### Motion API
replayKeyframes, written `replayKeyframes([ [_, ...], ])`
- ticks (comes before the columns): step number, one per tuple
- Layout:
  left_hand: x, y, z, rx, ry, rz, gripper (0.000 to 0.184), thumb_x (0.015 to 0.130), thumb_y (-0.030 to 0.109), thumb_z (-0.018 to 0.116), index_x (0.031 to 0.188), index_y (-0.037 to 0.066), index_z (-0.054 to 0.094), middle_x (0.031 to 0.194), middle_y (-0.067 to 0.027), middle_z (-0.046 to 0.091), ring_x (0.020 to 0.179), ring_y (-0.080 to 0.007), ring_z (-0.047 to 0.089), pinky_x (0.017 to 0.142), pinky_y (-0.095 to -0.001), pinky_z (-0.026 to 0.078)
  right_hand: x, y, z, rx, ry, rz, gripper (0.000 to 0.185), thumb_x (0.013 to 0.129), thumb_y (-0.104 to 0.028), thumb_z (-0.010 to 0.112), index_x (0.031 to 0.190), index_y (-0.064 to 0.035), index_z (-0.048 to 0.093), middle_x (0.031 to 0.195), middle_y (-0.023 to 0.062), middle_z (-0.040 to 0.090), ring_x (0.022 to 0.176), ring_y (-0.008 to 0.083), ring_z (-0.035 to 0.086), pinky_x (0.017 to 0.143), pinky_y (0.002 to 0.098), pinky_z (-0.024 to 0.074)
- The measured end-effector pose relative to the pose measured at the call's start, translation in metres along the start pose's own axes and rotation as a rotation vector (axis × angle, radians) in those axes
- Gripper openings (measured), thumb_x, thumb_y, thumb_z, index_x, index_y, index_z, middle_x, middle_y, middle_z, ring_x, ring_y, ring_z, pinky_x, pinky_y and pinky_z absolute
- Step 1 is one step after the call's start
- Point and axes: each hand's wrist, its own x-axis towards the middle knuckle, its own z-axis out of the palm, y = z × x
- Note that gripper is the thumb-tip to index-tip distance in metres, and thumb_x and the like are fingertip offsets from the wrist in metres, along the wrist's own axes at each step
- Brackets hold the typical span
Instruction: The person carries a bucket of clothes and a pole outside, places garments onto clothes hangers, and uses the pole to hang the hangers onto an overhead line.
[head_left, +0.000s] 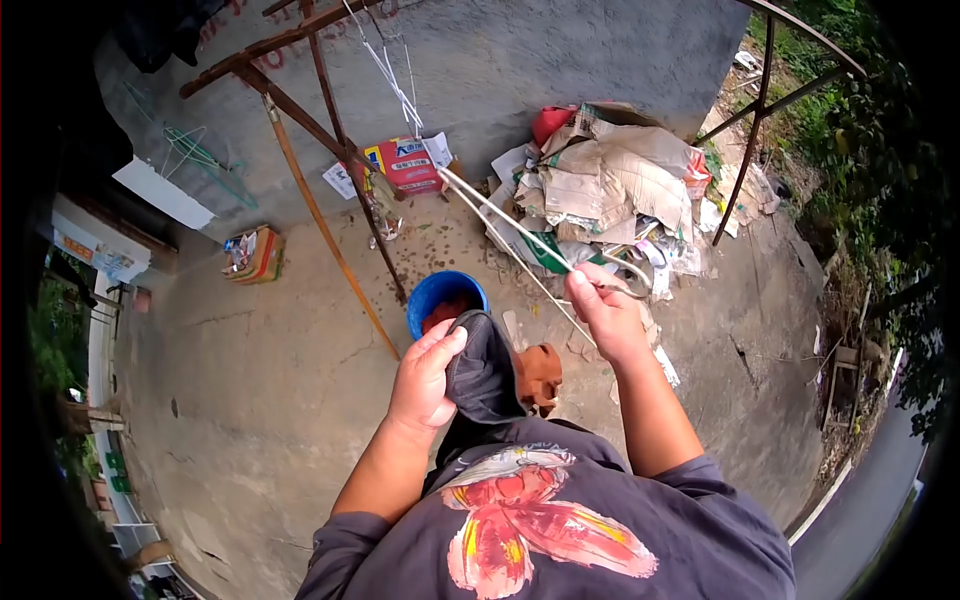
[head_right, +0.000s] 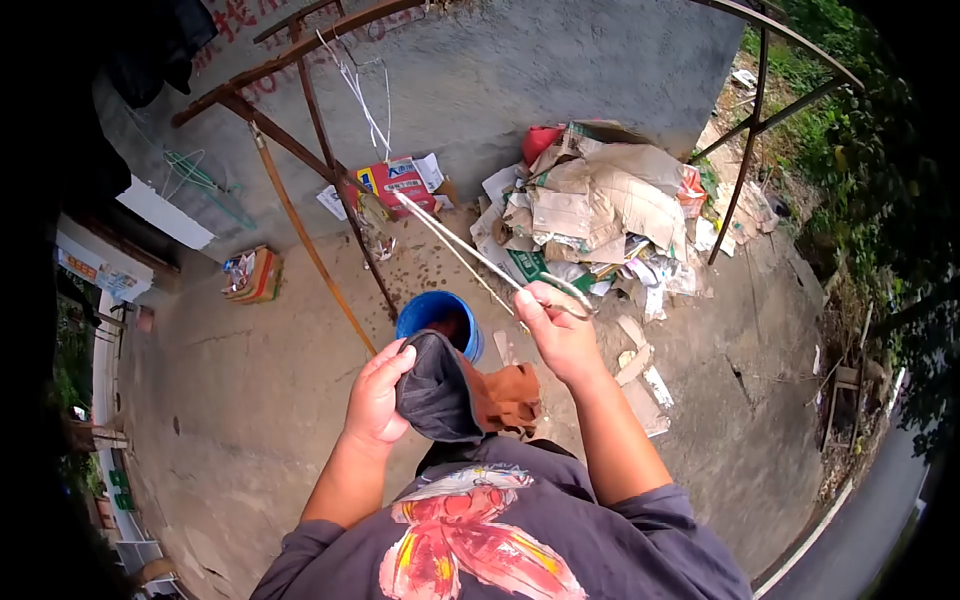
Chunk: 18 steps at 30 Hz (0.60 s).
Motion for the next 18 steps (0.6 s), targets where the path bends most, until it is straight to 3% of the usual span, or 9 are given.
replayKeyframes([
  [2,0.000,-0.006,0.004,0.018,0.128,0.091,0.027,0.097,0.012,0.052,0.118,-0.002,0.059,0.107,-0.0074,0.067,0.094,-0.0154,0.065,0.086,-0.0305,0.053,-0.014,-0.046,-0.018,0.597,0.014,-0.105,0.035,0.103,-0.032,0.043,0.077,-0.0093,0.047,0.067,-0.0037,0.039,0.057,0.0074,0.033,0.051,0.0236,0.0286],
  [4,-0.001,-0.009,0.012,0.061,0.154,0.128,0.028,0.097,0.012,0.051,0.120,-0.002,0.058,0.107,-0.0078,0.066,0.094,-0.0161,0.065,0.083,-0.0316,0.054,-0.032,-0.097,-0.022,0.850,0.052,-0.326,0.043,0.105,-0.038,0.033,0.071,-0.0121,0.038,0.064,-0.0034,0.031,0.053,0.0078,0.024,0.048,0.0243,0.0227],
  [6,-0.001,-0.007,0.019,0.068,0.097,0.170,0.029,0.097,0.012,0.051,0.122,-0.002,0.056,0.108,-0.0086,0.065,0.094,-0.0175,0.065,0.081,-0.0330,0.055,-0.044,-0.123,-0.020,0.873,0.000,-0.483,0.044,0.105,-0.039,0.031,0.070,-0.0119,0.037,0.064,-0.0031,0.032,0.052,0.0081,0.024,0.048,0.0244,0.0240],
  [8,0.000,-0.011,0.024,0.071,0.104,0.189,0.031,0.097,0.013,0.050,0.124,-0.003,0.054,0.108,-0.0096,0.064,0.094,-0.0194,0.066,0.082,-0.0345,0.056,-0.049,-0.126,0.000,0.884,-0.008,-0.496,0.045,0.104,-0.037,0.034,0.069,-0.0096,0.039,0.064,-0.0019,0.033,0.053,0.0093,0.025,0.049,0.0251,0.0244],
  [10,-0.004,-0.007,0.032,0.143,0.130,0.199,0.032,0.096,0.012,0.049,0.122,-0.006,0.053,0.111,-0.0135,0.064,0.100,-0.0214,0.065,0.087,-0.0352,0.055,-0.047,-0.102,0.023,0.860,-0.012,-0.415,0.042,0.102,-0.033,0.041,0.068,-0.0082,0.041,0.064,-0.0006,0.037,0.054,0.0113,0.029,0.050,0.0272,0.0267],
  [14,-0.007,0.012,0.027,0.139,0.103,0.276,0.034,0.095,0.012,0.049,0.123,-0.006,0.052,0.112,-0.0139,0.064,0.098,-0.0223,0.065,0.085,-0.0362,0.056,-0.036,-0.011,0.047,0.249,-0.012,-0.247,0.039,0.097,-0.026,0.048,0.065,-0.0050,0.045,0.063,0.0021,0.044,0.056,0.0153,0.037,0.053,0.0314,0.0296],
  [15,-0.007,0.022,0.024,0.123,0.086,0.308,0.032,0.095,0.012,0.047,0.121,-0.006,0.053,0.111,-0.0141,0.064,0.097,-0.0224,0.066,0.085,-0.0363,0.056,-0.037,-0.014,0.042,-0.017,-0.057,-0.237,0.038,0.096,-0.022,0.049,0.063,-0.0030,0.047,0.063,0.0041,0.048,0.059,0.0162,0.041,0.055,0.0306,0.0329],
  [18,-0.011,0.037,0.008,0.097,0.152,0.344,0.029,0.097,0.010,0.048,0.121,-0.005,0.052,0.107,-0.0133,0.065,0.091,-0.0217,0.067,0.080,-0.0375,0.059,-0.039,-0.054,0.037,-0.091,-0.150,-0.317,0.033,0.093,-0.016,0.053,0.063,-0.0030,0.048,0.058,0.0057,0.045,0.055,0.0188,0.043,0.053,0.0326,0.0351],
])
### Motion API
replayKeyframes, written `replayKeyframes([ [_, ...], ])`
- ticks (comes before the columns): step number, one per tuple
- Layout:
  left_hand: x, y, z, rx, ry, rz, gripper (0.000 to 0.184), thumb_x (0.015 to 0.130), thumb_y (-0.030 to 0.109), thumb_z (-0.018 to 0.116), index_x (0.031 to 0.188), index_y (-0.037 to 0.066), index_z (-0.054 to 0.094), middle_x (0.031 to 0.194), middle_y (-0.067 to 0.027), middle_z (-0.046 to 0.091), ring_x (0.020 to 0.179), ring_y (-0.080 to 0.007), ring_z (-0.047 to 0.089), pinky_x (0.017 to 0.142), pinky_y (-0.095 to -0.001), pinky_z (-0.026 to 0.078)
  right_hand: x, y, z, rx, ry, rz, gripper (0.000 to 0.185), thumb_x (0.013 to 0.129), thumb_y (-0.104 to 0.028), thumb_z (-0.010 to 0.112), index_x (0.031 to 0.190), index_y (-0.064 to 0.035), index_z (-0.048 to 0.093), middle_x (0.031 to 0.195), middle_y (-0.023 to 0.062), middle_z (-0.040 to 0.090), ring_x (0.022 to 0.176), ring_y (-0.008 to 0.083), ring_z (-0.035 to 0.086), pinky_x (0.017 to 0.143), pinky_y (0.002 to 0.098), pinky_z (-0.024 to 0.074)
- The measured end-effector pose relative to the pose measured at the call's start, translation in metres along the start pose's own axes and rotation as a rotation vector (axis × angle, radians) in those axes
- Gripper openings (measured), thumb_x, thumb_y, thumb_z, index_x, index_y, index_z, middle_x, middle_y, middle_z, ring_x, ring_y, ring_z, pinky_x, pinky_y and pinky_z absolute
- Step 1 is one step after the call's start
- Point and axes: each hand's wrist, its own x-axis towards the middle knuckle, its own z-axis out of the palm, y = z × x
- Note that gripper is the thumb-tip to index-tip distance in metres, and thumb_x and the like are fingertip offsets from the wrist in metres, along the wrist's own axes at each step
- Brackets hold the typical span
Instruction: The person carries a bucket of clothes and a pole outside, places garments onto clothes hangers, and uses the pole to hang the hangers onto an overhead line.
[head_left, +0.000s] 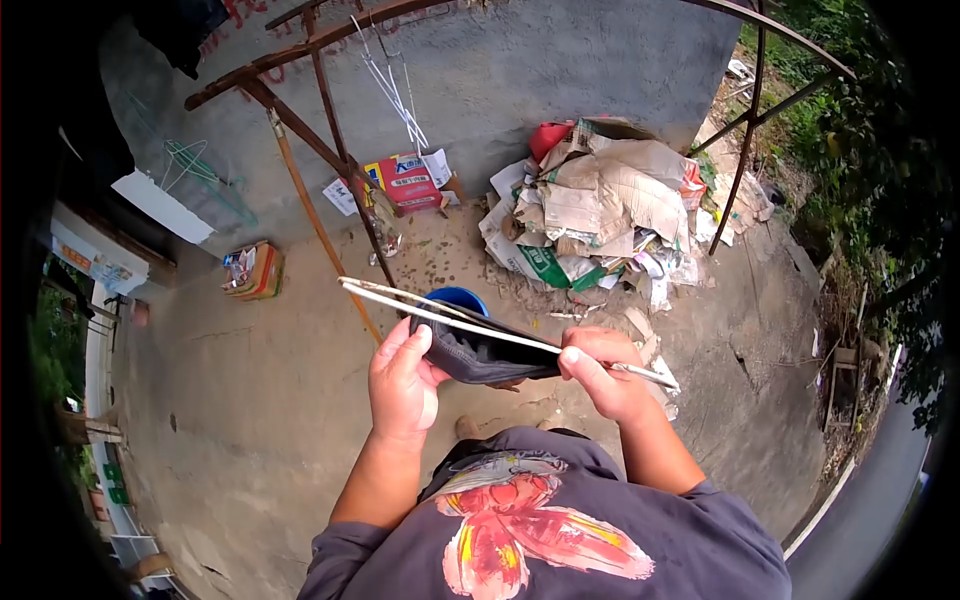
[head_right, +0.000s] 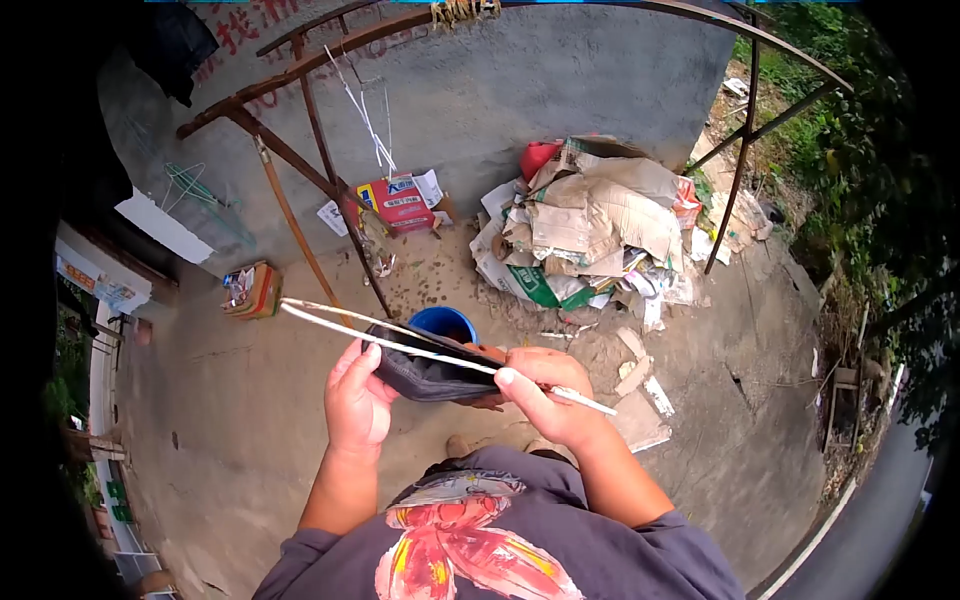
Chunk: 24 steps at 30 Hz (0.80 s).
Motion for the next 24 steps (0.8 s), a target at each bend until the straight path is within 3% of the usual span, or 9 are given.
replayKeyframes([
  [2,0.001,0.004,-0.015,-0.025,0.080,0.035,0.025,0.096,0.009,0.048,0.115,-0.006,0.054,0.104,-0.0125,0.065,0.089,-0.0217,0.068,0.075,-0.0364,0.060,0.009,-0.014,-0.002,-0.079,-0.153,-0.131,0.034,0.094,-0.017,0.055,0.063,-0.0026,0.049,0.057,0.0067,0.044,0.053,0.0207,0.045,0.052,0.0347,0.0358],
  [4,0.012,0.004,-0.035,-0.008,0.125,0.076,0.022,0.096,0.009,0.049,0.112,-0.003,0.056,0.099,-0.0105,0.065,0.083,-0.0193,0.067,0.068,-0.0328,0.060,0.006,0.027,0.009,-0.174,-0.231,0.119,0.038,0.096,-0.026,0.055,0.066,-0.0023,0.050,0.059,0.0066,0.046,0.059,0.0221,0.048,0.057,0.0356,0.0391],
  [8,0.049,-0.011,-0.104,0.426,0.204,0.227,0.019,0.096,0.009,0.050,0.109,0.000,0.060,0.092,-0.0060,0.063,0.071,-0.0121,0.063,0.061,-0.0264,0.057,0.012,0.075,0.034,-0.223,-0.222,0.107,0.034,0.096,-0.023,0.057,0.068,-0.0035,0.055,0.059,0.0090,0.049,0.063,0.0264,0.048,0.060,0.0382,0.0401],
  [10,0.049,-0.017,-0.121,0.536,0.162,0.251,0.020,0.096,0.009,0.049,0.109,0.000,0.060,0.090,-0.0085,0.064,0.068,-0.0135,0.063,0.055,-0.0241,0.056,0.017,0.062,0.030,-0.552,-0.254,-0.057,0.035,0.092,-0.022,0.060,0.063,-0.0055,0.052,0.060,0.0093,0.051,0.061,0.0273,0.045,0.060,0.0396,0.0373],
  [16,0.039,0.054,-0.090,0.669,0.044,0.379,0.018,0.095,0.008,0.050,0.108,0.000,0.061,0.073,0.0015,0.057,0.059,-0.0052,0.054,0.054,-0.0200,0.044,0.052,-0.023,0.018,-0.686,-0.382,0.067,0.035,0.091,-0.025,0.061,0.061,-0.0074,0.059,0.056,0.0067,0.053,0.058,0.0284,0.050,0.059,0.0401,0.0382],
  [18,0.058,0.051,-0.111,0.623,0.007,0.214,0.017,0.094,0.005,0.050,0.103,0.002,0.063,0.071,0.0023,0.056,0.060,-0.0038,0.053,0.055,-0.0195,0.044,0.055,0.003,0.019,-0.443,-0.353,0.603,0.037,0.092,-0.032,0.061,0.067,-0.0039,0.064,0.061,0.0073,0.061,0.051,0.0219,0.057,0.052,0.0367,0.0468],
  [20,0.076,0.006,-0.146,0.649,0.060,0.123,0.018,0.092,0.004,0.049,0.099,0.004,0.065,0.068,0.0018,0.055,0.053,-0.0037,0.047,0.049,-0.0198,0.039,0.038,0.060,0.038,-0.537,-0.264,0.857,0.040,0.091,-0.037,0.061,0.068,-0.0050,0.064,0.056,0.0077,0.059,0.045,0.0198,0.056,0.047,0.0342,0.0468],
  [22,0.084,-0.026,-0.168,0.993,0.110,0.536,0.015,0.091,0.004,0.050,0.096,0.002,0.064,0.069,-0.0003,0.060,0.060,-0.0099,0.058,0.054,-0.0265,0.047,0.038,0.071,0.056,-0.443,-0.276,1.162,0.039,0.091,-0.038,0.059,0.069,-0.0067,0.064,0.052,0.0079,0.058,0.042,0.0208,0.056,0.047,0.0331,0.0480],
  [24,0.073,-0.013,-0.165,0.961,0.115,0.255,0.016,0.085,0.004,0.054,0.094,0.009,0.066,0.076,-0.0125,0.066,0.066,-0.0245,0.064,0.059,-0.0352,0.050,0.044,0.068,0.060,-0.677,-0.557,0.993,0.038,0.092,-0.038,0.054,0.074,-0.0070,0.068,0.054,0.0077,0.062,0.051,0.0215,0.064,0.058,0.0321,0.0525],
])
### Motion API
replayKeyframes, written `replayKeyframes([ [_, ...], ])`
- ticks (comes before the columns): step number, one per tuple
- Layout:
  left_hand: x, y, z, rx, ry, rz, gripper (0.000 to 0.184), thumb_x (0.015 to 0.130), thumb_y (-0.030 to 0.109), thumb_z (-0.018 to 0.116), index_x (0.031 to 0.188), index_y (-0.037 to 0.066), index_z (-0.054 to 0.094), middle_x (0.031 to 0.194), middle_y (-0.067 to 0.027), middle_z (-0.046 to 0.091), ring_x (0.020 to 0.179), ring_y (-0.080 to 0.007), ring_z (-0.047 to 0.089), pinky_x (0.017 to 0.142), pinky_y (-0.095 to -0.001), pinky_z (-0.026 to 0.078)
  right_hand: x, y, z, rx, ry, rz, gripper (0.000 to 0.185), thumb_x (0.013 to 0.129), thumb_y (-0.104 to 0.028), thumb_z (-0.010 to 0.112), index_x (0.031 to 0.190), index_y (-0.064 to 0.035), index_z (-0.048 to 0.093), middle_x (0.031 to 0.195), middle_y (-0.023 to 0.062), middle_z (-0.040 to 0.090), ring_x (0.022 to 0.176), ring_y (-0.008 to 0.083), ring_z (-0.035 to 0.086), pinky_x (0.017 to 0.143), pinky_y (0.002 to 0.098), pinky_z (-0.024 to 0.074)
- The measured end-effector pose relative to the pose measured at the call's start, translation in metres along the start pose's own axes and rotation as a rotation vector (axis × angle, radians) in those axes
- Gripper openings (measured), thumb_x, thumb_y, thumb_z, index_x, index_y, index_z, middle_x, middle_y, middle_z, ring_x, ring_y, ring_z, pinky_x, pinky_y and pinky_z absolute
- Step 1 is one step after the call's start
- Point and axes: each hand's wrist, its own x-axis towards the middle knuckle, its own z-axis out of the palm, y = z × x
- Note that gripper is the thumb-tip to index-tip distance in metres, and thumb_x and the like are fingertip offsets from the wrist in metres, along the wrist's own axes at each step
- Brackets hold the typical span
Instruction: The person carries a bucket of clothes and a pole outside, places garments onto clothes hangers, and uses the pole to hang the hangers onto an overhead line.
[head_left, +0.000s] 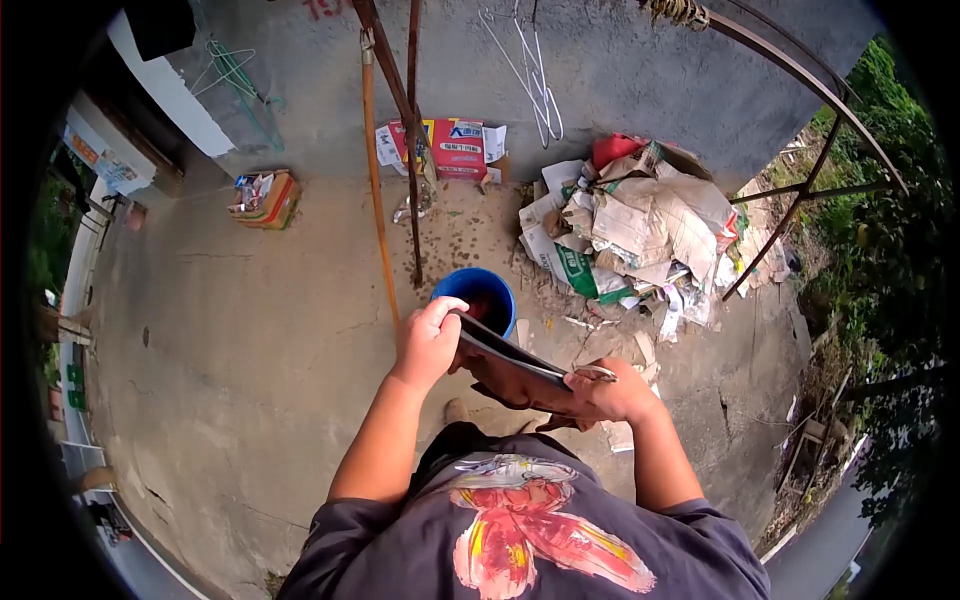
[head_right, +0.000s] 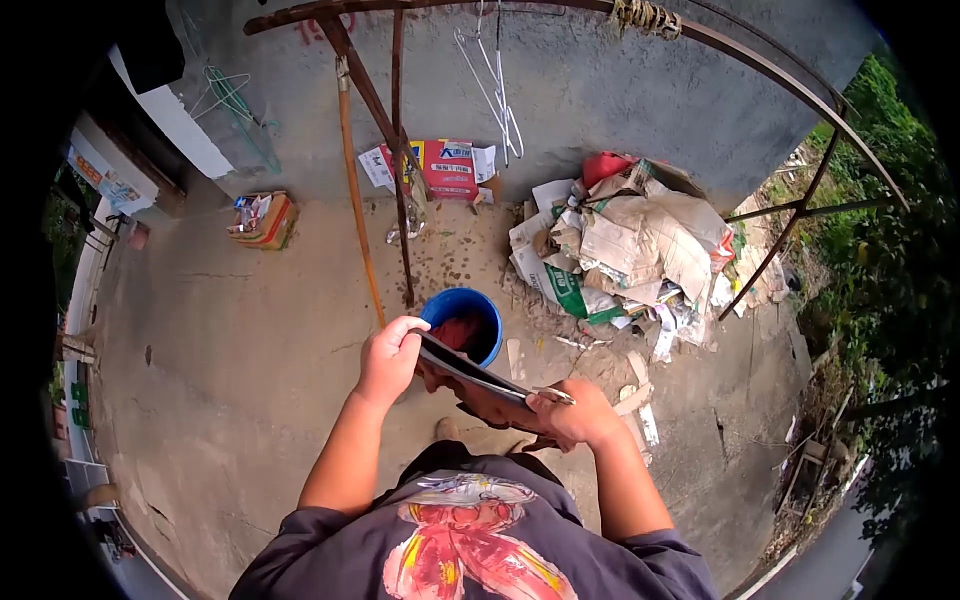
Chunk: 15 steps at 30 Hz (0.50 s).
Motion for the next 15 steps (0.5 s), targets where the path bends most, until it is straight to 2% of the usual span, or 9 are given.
replayKeyframes([
  [1,-0.001,0.012,-0.001,0.235,0.036,0.261,0.016,0.084,0.003,0.054,0.093,0.008,0.066,0.076,-0.0130,0.066,0.066,-0.0279,0.064,0.059,-0.0370,0.050,-0.008,-0.007,-0.002,0.046,-0.016,-0.016,0.038,0.091,-0.038,0.054,0.074,-0.0069,0.068,0.055,0.0079,0.063,0.053,0.0220,0.065,0.059,0.0325,0.0528],
  [5,0.000,0.057,0.014,0.068,-0.245,0.419,0.016,0.083,0.003,0.054,0.094,0.008,0.064,0.077,-0.0122,0.065,0.073,-0.0284,0.065,0.065,-0.0370,0.050,0.004,-0.005,0.006,-0.095,-0.099,-0.155,0.035,0.087,-0.039,0.060,0.082,-0.0061,0.071,0.073,0.0139,0.069,0.067,0.0241,0.067,0.067,0.0366,0.0512],
  [6,0.002,0.062,0.018,0.022,-0.381,0.478,0.018,0.083,0.003,0.054,0.097,0.007,0.063,0.081,-0.0130,0.065,0.077,-0.0281,0.065,0.069,-0.0364,0.050,0.012,-0.009,0.011,-0.211,-0.108,-0.189,0.034,0.088,-0.034,0.059,0.078,-0.0024,0.069,0.067,0.0142,0.066,0.061,0.0243,0.067,0.061,0.0372,0.0504],
  [7,0.007,0.053,0.019,-0.038,-0.487,0.432,0.030,0.083,0.003,0.056,0.113,0.006,0.059,0.091,-0.0104,0.066,0.082,-0.0239,0.064,0.074,-0.0355,0.050,0.009,-0.014,0.008,-0.208,0.036,-0.245,0.033,0.087,-0.032,0.060,0.077,-0.0025,0.069,0.066,0.0143,0.066,0.062,0.0272,0.066,0.062,0.0376,0.0508],
  [8,0.015,0.048,0.005,-0.218,-0.666,0.185,0.053,0.080,0.004,0.060,0.132,0.007,0.047,0.109,-0.0073,0.063,0.093,-0.0196,0.060,0.084,-0.0355,0.048,0.006,-0.020,0.003,-0.206,0.176,-0.309,0.031,0.086,-0.031,0.060,0.076,-0.0026,0.069,0.066,0.0143,0.065,0.062,0.0301,0.065,0.062,0.0379,0.0511],
  [10,0.025,0.002,-0.022,-0.350,-0.551,0.112,0.072,0.076,0.003,0.063,0.143,0.009,0.035,0.123,-0.0062,0.055,0.106,-0.0191,0.052,0.097,-0.0366,0.042,-0.016,-0.034,-0.028,-0.106,0.208,-0.312,0.027,0.086,-0.027,0.062,0.075,-0.0028,0.069,0.065,0.0157,0.064,0.063,0.0330,0.063,0.061,0.0408,0.0491],
  [11,0.026,-0.016,-0.038,-0.267,-0.546,0.011,0.084,0.072,-0.001,0.062,0.148,0.010,0.028,0.139,-0.0121,0.045,0.126,-0.0207,0.042,0.109,-0.0383,0.029,-0.029,-0.039,-0.035,-0.020,0.229,-0.295,0.023,0.086,-0.022,0.064,0.073,-0.0037,0.069,0.065,0.0156,0.062,0.064,0.0353,0.060,0.061,0.0425,0.0475],
  [14,0.003,-0.079,-0.014,-0.285,-0.587,-0.102,0.087,0.071,-0.002,0.065,0.148,0.009,0.028,0.149,-0.0121,0.037,0.139,-0.0220,0.032,0.114,-0.0357,0.023,-0.054,-0.032,-0.048,-0.155,0.398,-0.608,0.013,0.081,-0.018,0.069,0.076,-0.0056,0.071,0.068,0.0125,0.064,0.063,0.0309,0.058,0.065,0.0404,0.0435],
  [15,-0.005,-0.075,0.001,-0.314,-0.599,-0.136,0.079,0.074,0.000,0.069,0.145,0.009,0.036,0.140,-0.0083,0.048,0.130,-0.0189,0.042,0.109,-0.0338,0.031,-0.069,-0.042,-0.055,-0.182,0.415,-0.636,0.011,0.080,-0.017,0.069,0.078,-0.0063,0.071,0.069,0.0118,0.065,0.063,0.0300,0.058,0.065,0.0400,0.0433],
])
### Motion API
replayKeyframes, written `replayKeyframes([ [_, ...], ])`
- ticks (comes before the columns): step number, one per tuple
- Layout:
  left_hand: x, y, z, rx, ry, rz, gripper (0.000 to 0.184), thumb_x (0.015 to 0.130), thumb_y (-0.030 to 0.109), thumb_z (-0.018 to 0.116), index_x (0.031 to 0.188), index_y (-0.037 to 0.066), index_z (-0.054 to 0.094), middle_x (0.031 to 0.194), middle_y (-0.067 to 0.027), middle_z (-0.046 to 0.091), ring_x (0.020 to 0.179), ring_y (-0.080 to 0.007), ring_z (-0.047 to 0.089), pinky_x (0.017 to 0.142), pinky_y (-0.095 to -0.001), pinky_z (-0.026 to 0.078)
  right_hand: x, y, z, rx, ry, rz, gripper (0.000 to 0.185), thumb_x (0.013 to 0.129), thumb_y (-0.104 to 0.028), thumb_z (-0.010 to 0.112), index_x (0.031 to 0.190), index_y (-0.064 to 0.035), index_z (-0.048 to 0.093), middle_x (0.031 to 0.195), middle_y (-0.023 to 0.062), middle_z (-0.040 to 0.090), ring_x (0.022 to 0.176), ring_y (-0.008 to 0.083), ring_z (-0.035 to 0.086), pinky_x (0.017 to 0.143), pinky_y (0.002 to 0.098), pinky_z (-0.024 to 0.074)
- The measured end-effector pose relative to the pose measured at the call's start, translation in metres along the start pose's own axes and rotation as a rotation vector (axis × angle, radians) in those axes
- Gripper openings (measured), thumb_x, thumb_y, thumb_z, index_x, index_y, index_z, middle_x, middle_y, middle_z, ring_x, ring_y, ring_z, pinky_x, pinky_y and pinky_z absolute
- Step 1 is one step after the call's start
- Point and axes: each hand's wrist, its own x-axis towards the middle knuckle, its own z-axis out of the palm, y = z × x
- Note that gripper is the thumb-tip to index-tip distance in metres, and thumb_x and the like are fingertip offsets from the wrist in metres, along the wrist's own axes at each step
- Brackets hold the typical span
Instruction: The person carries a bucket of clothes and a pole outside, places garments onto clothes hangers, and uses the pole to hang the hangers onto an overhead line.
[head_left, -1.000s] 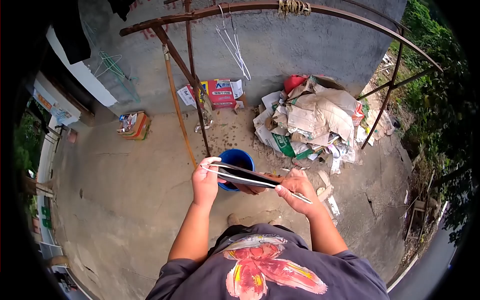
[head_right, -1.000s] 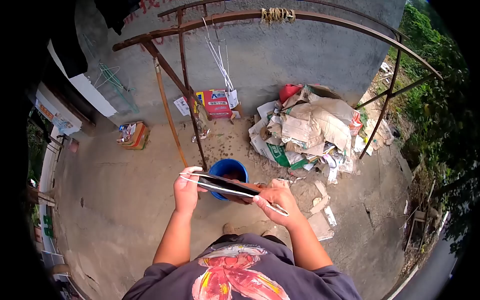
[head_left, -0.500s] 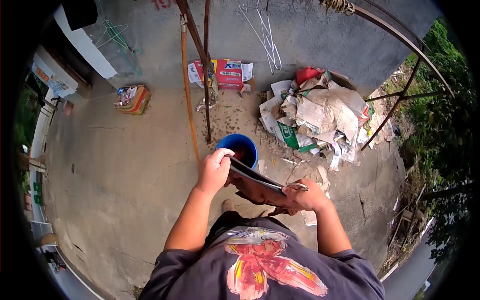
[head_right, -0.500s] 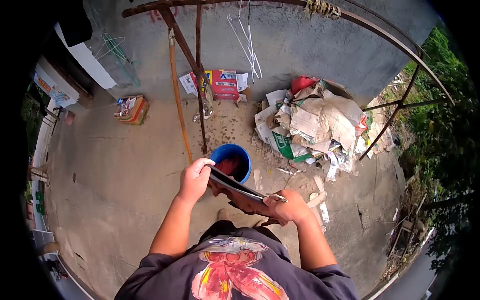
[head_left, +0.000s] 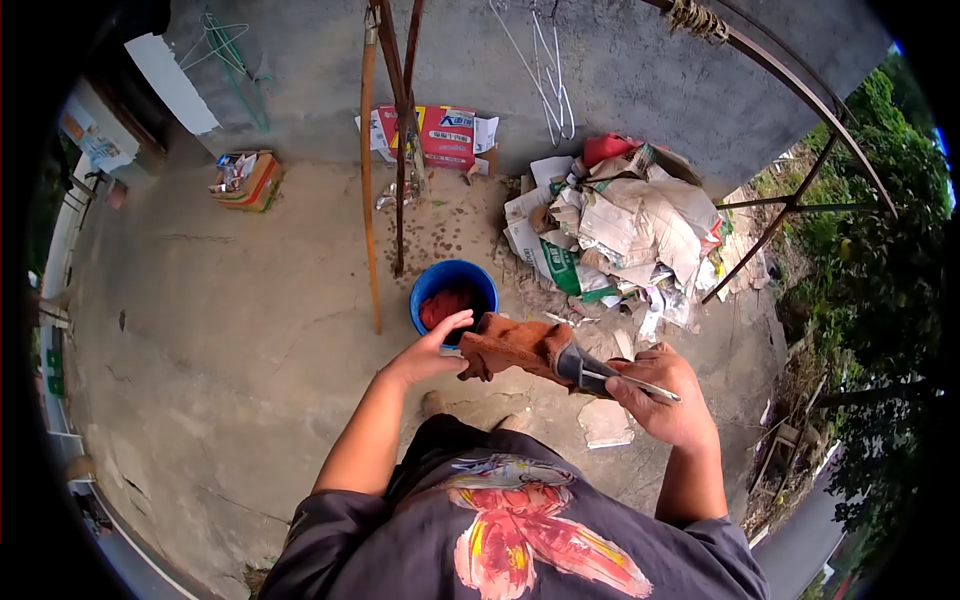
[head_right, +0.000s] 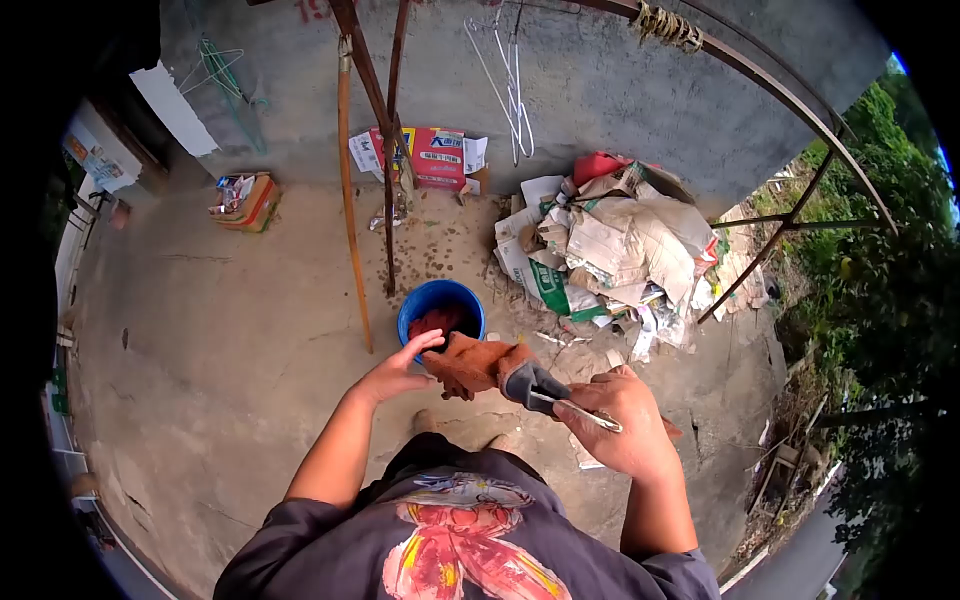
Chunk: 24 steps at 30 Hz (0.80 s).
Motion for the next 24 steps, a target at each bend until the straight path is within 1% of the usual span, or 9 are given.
replayKeyframes([
  [2,0.015,-0.035,0.014,-0.179,0.028,-0.114,0.040,0.085,0.004,0.064,0.125,0.007,0.057,0.112,-0.0023,0.062,0.106,-0.0132,0.055,0.093,-0.0304,0.043,-0.009,-0.009,-0.017,-0.041,0.017,0.011,0.011,0.079,-0.018,0.071,0.079,-0.0073,0.072,0.072,0.0107,0.065,0.066,0.0294,0.057,0.066,0.0396,0.0428],
  [5,0.025,-0.023,0.020,-0.250,0.257,-0.039,0.018,0.092,0.004,0.056,0.108,0.004,0.064,0.098,-0.0014,0.066,0.090,-0.0103,0.060,0.083,-0.0279,0.049,-0.013,0.056,0.014,0.106,0.043,0.199,0.017,0.082,-0.020,0.070,0.079,-0.0026,0.069,0.074,0.0119,0.064,0.070,0.0313,0.060,0.065,0.0394,0.0427],
  [7,0.026,-0.025,0.016,0.030,0.350,0.076,0.017,0.093,0.000,0.052,0.106,0.004,0.061,0.098,-0.0054,0.065,0.089,-0.0129,0.062,0.077,-0.0275,0.051,-0.007,0.055,0.016,-0.106,0.105,0.045,0.020,0.082,-0.019,0.070,0.071,-0.0031,0.065,0.072,0.0105,0.063,0.069,0.0295,0.055,0.065,0.0386,0.0423],
  [9,0.017,-0.026,0.015,-0.423,0.270,-0.099,0.017,0.090,-0.002,0.053,0.106,0.004,0.057,0.094,-0.0071,0.063,0.091,-0.0146,0.062,0.077,-0.0276,0.052,-0.001,0.041,-0.002,-0.040,0.018,-0.023,0.022,0.083,-0.018,0.070,0.068,-0.0037,0.064,0.066,0.0096,0.061,0.064,0.0283,0.052,0.065,0.0381,0.0415],
  [13,0.013,-0.039,0.005,-0.347,0.567,-0.116,0.024,0.082,-0.006,0.054,0.102,0.006,0.055,0.099,-0.0041,0.058,0.089,-0.0141,0.059,0.074,-0.0267,0.051,0.014,0.091,0.046,0.194,0.006,0.331,0.024,0.085,-0.023,0.070,0.073,-0.0023,0.068,0.067,0.0135,0.062,0.067,0.0323,0.055,0.068,0.0395,0.0446],
  [15,0.006,-0.056,-0.011,-0.236,0.633,-0.186,0.028,0.080,-0.004,0.056,0.105,0.008,0.055,0.100,-0.0015,0.059,0.093,-0.0124,0.057,0.079,-0.0270,0.046,0.025,0.085,0.048,0.163,0.045,0.010,0.022,0.086,-0.022,0.070,0.077,-0.0022,0.069,0.071,0.0130,0.063,0.065,0.0301,0.056,0.064,0.0385,0.0464],
  [18,-0.016,-0.045,-0.034,-0.351,0.678,-0.140,0.031,0.078,-0.004,0.058,0.105,0.008,0.057,0.104,-0.0060,0.056,0.093,-0.0166,0.055,0.078,-0.0293,0.049,0.045,0.072,0.060,0.412,0.007,0.243,0.030,0.090,-0.026,0.066,0.075,-0.0010,0.066,0.068,0.0069,0.060,0.063,0.0212,0.055,0.061,0.0330,0.0456],
  [21,-0.044,-0.012,-0.044,0.191,1.018,0.044,0.045,0.074,-0.004,0.054,0.117,0.007,0.058,0.123,-0.0104,0.051,0.118,-0.0238,0.050,0.098,-0.0363,0.043,0.071,0.045,0.078,0.206,-0.061,0.188,0.033,0.090,-0.034,0.064,0.077,-0.0034,0.067,0.068,0.0085,0.063,0.064,0.0221,0.059,0.063,0.0339,0.0473],
  [24,-0.073,0.064,-0.042,0.544,0.799,0.344,0.045,0.071,-0.002,0.055,0.114,0.007,0.060,0.120,-0.0091,0.056,0.115,-0.0286,0.052,0.102,-0.0387,0.040,0.098,0.001,0.117,0.217,-0.225,0.135,0.036,0.090,-0.040,0.064,0.080,-0.0053,0.069,0.069,0.0114,0.064,0.065,0.0262,0.063,0.063,0.0376,0.0488],
])
